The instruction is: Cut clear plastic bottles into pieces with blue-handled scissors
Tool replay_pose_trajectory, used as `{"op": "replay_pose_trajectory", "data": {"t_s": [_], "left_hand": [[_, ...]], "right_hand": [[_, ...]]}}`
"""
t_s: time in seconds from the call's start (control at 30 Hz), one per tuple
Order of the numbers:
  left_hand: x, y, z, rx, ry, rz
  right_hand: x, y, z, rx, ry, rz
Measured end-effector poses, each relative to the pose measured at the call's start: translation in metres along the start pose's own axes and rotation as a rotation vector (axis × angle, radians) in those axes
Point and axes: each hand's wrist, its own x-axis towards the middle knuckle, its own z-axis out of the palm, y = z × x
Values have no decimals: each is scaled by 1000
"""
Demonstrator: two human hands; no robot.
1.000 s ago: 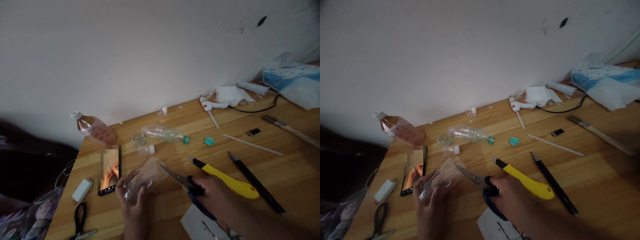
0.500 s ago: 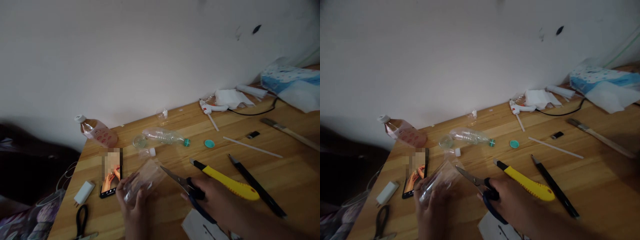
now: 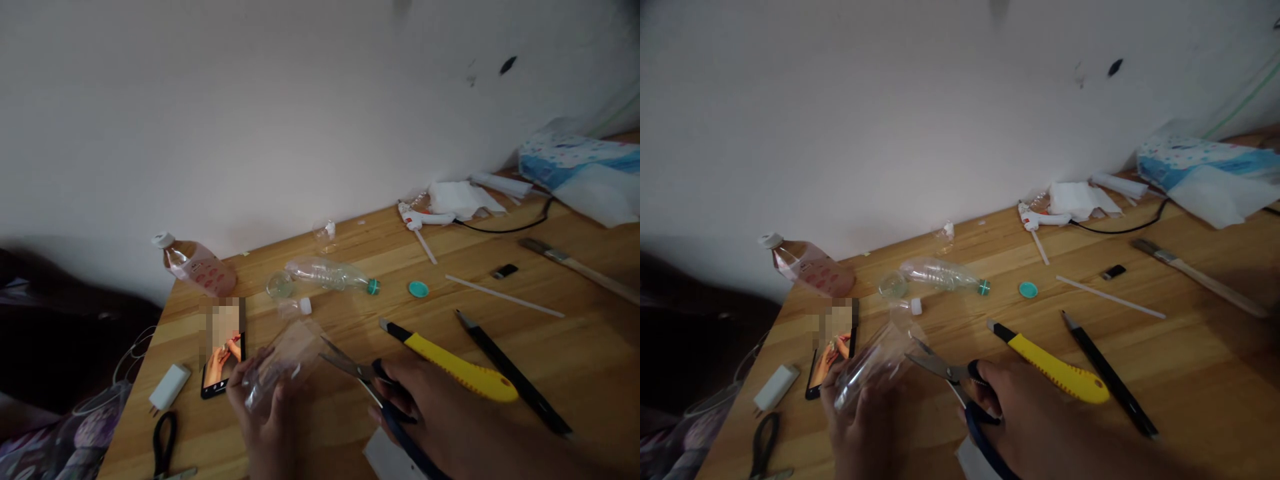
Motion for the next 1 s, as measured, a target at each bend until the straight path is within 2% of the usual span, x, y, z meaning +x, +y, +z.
{"op": "replay_pose_trajectory", "data": {"t_s": [0.17,0.37,0.5,0.7,0.87,1.0], "left_hand": [[1,-6,-1,2,10,24],[9,-9,-4,50,7,109],[11,-4,-1,111,-9,150],[3,4,5,110,-56,127],[-1,3,1,207,-64,87],[0,-2,-1,145,-66,52]], "right_hand": [[2,5,3,43,-8,-4],[0,5,-5,110,-25,-7],[-1,5,-11,185,-101,31],[3,3,-12,246,-77,53],[2,-3,-6,324,-105,107],[0,-1,1,411,-80,133]]}}
